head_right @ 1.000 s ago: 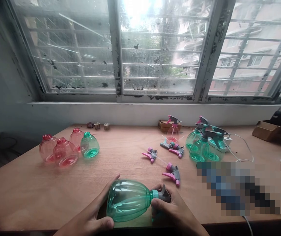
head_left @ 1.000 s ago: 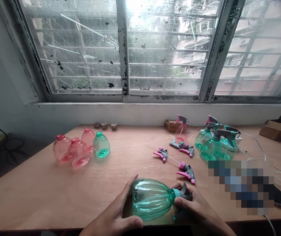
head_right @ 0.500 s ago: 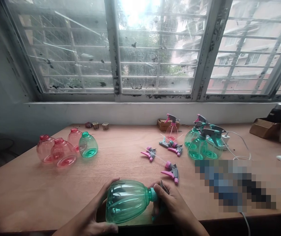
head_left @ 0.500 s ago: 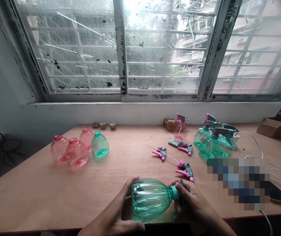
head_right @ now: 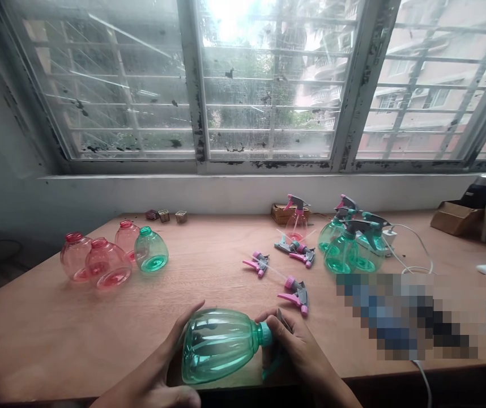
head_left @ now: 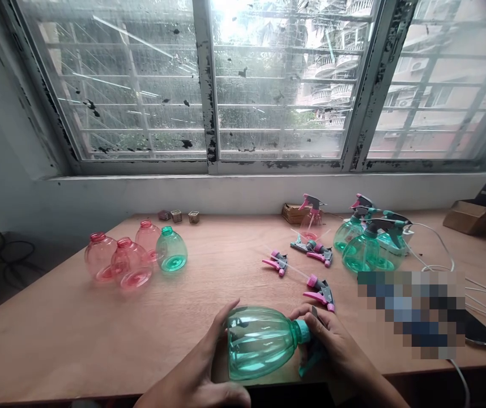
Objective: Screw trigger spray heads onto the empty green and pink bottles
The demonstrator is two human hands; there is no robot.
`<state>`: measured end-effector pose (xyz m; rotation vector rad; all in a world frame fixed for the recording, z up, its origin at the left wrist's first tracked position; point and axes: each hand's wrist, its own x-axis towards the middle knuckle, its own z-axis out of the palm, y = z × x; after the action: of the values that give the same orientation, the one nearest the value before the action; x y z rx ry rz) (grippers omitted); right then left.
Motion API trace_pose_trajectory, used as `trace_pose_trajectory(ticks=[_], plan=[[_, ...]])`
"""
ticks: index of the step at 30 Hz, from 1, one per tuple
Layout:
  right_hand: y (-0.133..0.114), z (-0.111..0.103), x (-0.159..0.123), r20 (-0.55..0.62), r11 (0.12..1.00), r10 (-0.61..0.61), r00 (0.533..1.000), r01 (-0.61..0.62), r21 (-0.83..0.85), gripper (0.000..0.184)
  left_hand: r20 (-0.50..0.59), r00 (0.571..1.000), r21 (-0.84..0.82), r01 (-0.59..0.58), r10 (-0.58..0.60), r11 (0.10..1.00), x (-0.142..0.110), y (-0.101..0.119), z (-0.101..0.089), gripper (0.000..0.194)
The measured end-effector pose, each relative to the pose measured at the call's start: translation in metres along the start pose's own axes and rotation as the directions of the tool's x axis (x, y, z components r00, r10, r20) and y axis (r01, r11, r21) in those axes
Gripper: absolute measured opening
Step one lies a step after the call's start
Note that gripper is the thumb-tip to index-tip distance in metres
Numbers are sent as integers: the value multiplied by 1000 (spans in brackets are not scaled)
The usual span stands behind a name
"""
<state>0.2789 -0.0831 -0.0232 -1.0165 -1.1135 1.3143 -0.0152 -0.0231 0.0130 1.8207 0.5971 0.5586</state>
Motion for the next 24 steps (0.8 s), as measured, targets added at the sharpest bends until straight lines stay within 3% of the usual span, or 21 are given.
trace_pose_trajectory(ticks=[4,10,13,17,24], plan=[[1,0,-3,22,1000,7,1000,-8,15,66,39,999,-89,-31,35,996,0,-3,-4,107],[3,1,-5,-67,995,60,996,-55,79,76,37,999,-170,19,-13,985,1,3,-2,99],[3,2,-3,-111,995,64,992,-54,88,72,27,1000,-275,17,-10,961,1,4,0,93],[1,3,2,-167,997,23,986,-11,72,63,-49,998,-286,32,-48,958,2,2,1,88],[-10,3,1,-84,997,-83,993,83,2,48,-35,999,-275,9,-19,962,4,2,-1,83]])
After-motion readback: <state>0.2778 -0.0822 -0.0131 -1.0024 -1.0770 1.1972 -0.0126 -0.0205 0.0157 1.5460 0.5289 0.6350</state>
